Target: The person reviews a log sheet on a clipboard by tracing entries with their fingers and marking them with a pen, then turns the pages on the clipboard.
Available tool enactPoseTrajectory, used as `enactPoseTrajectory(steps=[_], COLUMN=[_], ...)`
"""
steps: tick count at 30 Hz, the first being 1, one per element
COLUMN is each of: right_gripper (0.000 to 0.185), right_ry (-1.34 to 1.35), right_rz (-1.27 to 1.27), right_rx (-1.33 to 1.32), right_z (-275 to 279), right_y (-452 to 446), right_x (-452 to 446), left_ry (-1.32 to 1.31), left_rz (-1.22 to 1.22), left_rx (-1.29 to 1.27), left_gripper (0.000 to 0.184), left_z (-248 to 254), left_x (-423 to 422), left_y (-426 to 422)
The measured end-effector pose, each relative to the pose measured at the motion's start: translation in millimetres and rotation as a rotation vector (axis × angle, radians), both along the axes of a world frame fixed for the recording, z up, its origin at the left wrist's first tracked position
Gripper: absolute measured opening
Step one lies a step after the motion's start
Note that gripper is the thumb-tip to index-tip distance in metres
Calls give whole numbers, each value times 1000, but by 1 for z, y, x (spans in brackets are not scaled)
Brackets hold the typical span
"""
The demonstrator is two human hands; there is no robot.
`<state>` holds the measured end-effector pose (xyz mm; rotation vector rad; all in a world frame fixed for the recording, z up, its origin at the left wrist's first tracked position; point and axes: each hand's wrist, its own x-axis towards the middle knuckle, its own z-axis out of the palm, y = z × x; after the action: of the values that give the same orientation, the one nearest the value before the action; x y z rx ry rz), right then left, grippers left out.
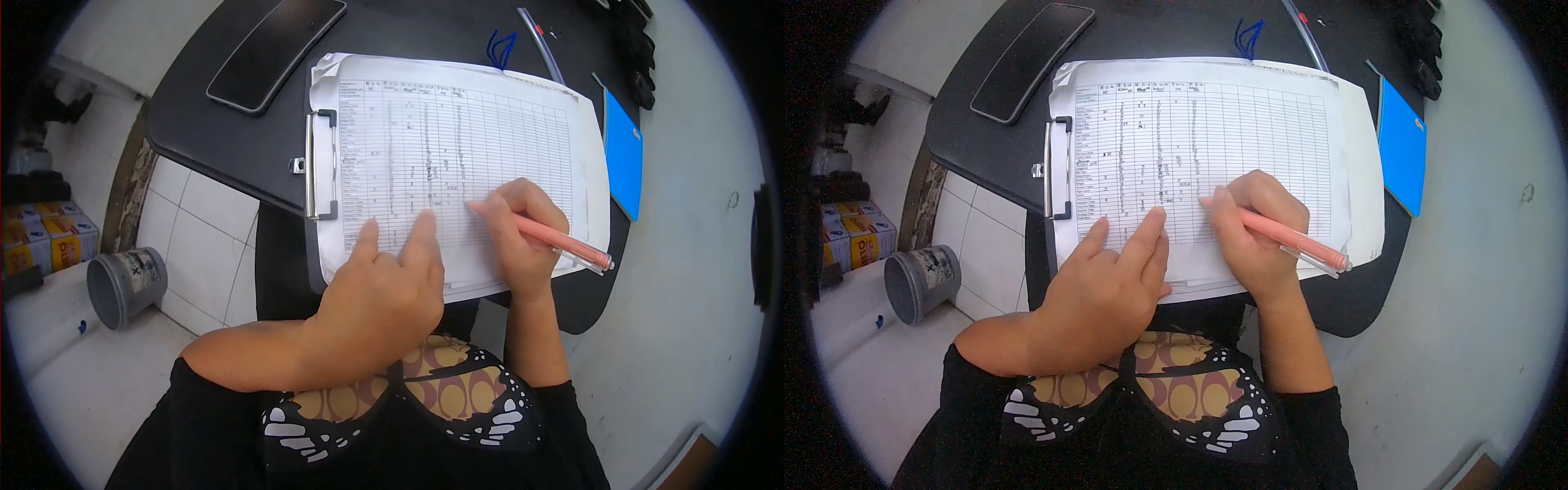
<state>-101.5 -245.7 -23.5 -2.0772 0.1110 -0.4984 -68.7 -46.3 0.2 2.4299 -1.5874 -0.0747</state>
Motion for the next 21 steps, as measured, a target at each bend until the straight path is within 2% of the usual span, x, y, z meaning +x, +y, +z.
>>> enactPoseTrajectory(steps=[21], right_gripper=[21], right_ry=[-77], right_rz=[-6], right_rx=[6], right_z=[-6], right_y=[-1], right_x=[3], left_ry=[1], left_rz=[1], left_rx=[-5], left_gripper=[47], left_z=[-2], left_x=[0], left_y=[0])
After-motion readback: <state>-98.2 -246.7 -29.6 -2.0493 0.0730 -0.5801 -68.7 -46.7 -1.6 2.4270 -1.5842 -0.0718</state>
